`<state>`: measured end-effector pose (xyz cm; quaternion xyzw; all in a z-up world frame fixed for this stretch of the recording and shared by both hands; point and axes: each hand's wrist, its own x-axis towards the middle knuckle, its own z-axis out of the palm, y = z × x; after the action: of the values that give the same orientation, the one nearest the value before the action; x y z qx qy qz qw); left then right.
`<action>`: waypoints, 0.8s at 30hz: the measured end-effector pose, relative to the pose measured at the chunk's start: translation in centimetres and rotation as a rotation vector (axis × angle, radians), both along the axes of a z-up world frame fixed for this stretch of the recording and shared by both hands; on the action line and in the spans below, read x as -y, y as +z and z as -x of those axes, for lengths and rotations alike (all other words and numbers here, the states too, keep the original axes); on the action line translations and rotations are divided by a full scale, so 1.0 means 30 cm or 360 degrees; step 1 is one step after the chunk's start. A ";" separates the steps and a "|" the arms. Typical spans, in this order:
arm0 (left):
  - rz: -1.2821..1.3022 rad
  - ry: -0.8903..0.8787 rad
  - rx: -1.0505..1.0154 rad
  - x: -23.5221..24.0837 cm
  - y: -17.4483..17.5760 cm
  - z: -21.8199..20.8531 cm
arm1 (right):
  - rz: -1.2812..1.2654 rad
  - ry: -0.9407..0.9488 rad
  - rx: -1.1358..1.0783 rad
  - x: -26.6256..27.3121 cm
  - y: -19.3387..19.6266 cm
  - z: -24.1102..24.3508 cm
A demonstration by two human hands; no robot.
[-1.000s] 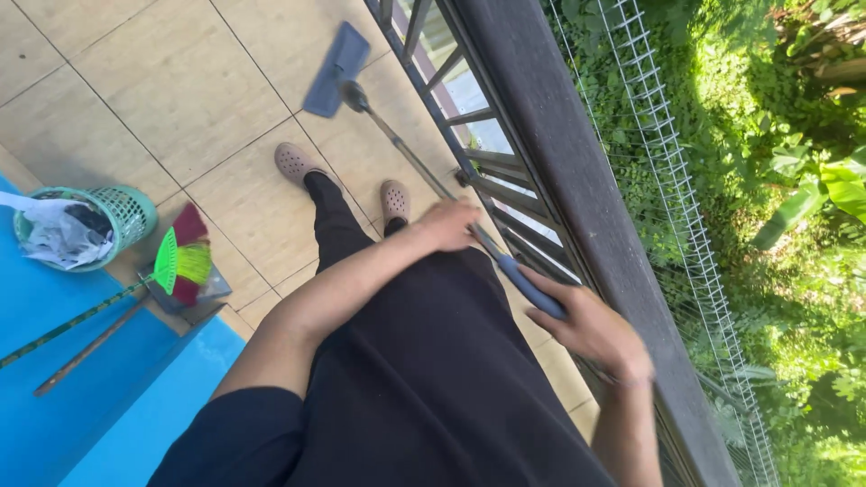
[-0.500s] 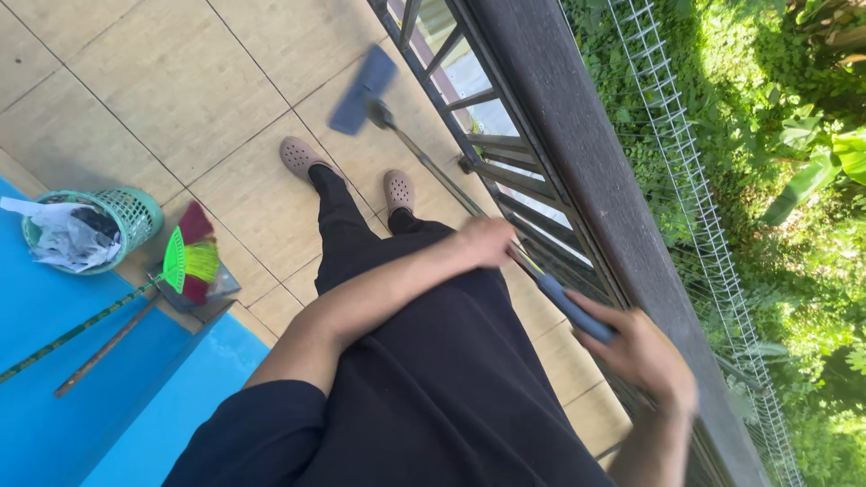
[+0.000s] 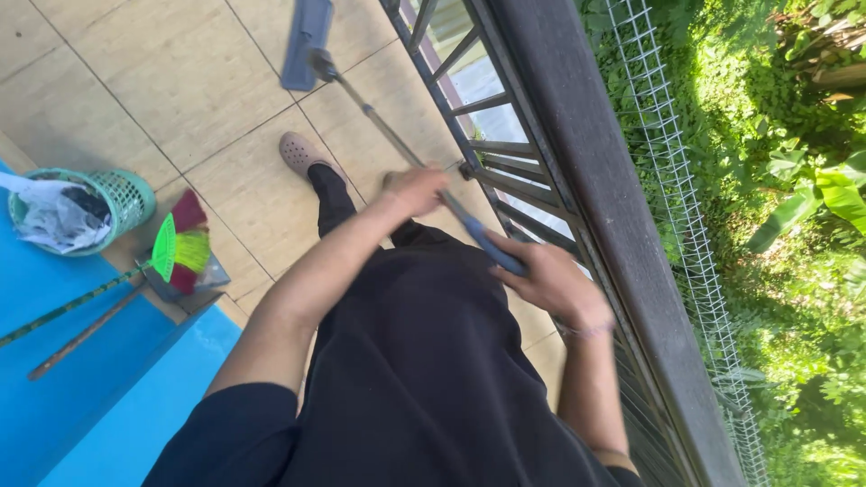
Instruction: Mopping a balcony floor using a flat mop.
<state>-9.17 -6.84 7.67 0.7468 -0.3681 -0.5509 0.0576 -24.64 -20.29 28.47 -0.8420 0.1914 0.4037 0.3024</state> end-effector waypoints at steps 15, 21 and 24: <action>0.0857 -0.0687 -0.0381 0.284 0.009 0.743 | 0.0107 -0.0614 -0.0540 0.108 0.371 0.607; 0.1154 -0.0958 -0.0388 0.259 -0.046 0.849 | 0.0156 -0.0942 -0.0767 0.032 0.384 0.698; 0.1343 -0.0718 -0.0327 0.246 -0.094 0.874 | 0.0137 -0.0996 -0.0698 0.027 0.400 0.678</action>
<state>-35.38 -14.21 4.85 0.5016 -0.7045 -0.4231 0.2704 -44.97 -21.10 40.46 -0.6484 0.5161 0.4540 0.3273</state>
